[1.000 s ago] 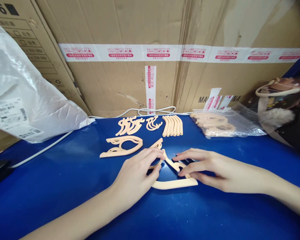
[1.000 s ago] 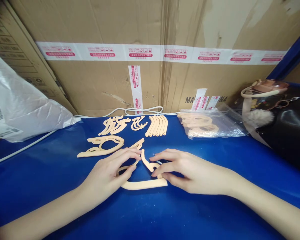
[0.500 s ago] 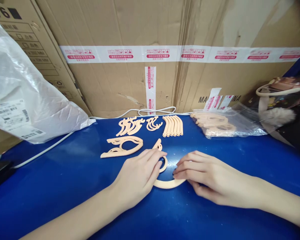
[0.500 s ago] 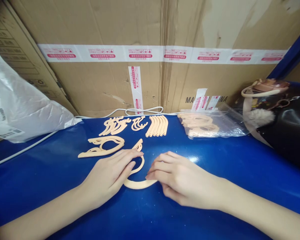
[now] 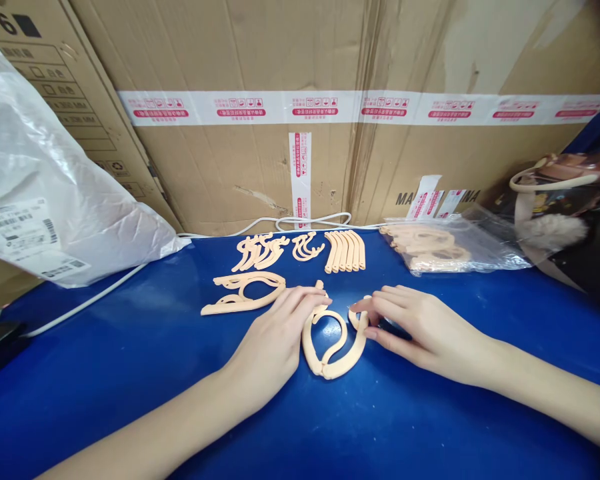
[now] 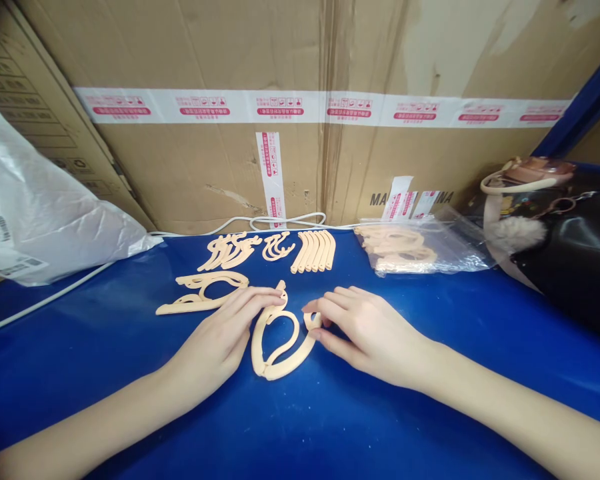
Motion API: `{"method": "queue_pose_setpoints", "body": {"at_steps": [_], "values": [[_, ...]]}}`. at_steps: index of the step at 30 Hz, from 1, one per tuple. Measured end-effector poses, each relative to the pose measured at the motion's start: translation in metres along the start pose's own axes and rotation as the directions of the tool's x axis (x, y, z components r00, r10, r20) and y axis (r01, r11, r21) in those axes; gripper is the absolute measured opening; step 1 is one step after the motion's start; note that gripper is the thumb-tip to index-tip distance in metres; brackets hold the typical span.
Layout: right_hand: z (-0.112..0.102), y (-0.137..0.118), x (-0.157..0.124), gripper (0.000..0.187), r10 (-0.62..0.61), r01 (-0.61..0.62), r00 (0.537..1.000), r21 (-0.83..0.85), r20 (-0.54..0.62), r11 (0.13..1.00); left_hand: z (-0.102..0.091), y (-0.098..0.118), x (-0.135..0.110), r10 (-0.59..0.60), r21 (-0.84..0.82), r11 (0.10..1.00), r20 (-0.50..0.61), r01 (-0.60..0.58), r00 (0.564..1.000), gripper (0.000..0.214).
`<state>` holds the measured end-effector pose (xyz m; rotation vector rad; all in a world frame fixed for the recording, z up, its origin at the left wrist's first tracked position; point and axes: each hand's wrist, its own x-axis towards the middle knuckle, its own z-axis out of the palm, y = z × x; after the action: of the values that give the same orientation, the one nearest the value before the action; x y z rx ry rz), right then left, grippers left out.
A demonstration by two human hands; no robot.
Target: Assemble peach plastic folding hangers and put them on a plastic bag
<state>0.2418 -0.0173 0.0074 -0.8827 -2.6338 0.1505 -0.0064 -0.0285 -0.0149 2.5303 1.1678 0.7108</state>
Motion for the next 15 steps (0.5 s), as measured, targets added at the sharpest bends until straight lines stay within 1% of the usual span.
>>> {"method": "queue_pose_setpoints", "body": {"at_steps": [5, 8, 11, 13, 15], "values": [[0.0001, -0.0012, 0.0019, 0.02, 0.002, -0.002, 1.0, -0.022, 0.012, 1.0, 0.0004, 0.0029, -0.001, 0.039, 0.013, 0.999, 0.005, -0.04, 0.999, 0.04], [0.0002, 0.0006, 0.0021, 0.028, 0.015, -0.013, 0.999, -0.047, 0.034, 0.999, -0.0005, 0.0059, -0.003, 0.045, 0.033, 0.998, 0.018, -0.045, 0.999, 0.045], [-0.0007, 0.0004, 0.0015, 0.045, 0.016, -0.013, 0.997, -0.042, 0.069, 0.999, -0.0015, 0.0087, -0.0044, 0.042, 0.056, 0.997, 0.076, -0.046, 0.996, 0.056], [-0.0014, -0.0015, 0.0007, 0.061, -0.009, 0.009, 0.995, 0.002, 0.095, 1.0, -0.0013, 0.0098, -0.0046, 0.024, 0.064, 0.997, 0.116, -0.031, 0.993, 0.062], [-0.0016, -0.0039, -0.0003, 0.072, -0.041, 0.031, 0.988, 0.07, 0.149, 0.997, -0.0006, 0.0101, -0.0045, -0.022, 0.062, 0.998, 0.158, 0.012, 0.987, 0.073]]}}
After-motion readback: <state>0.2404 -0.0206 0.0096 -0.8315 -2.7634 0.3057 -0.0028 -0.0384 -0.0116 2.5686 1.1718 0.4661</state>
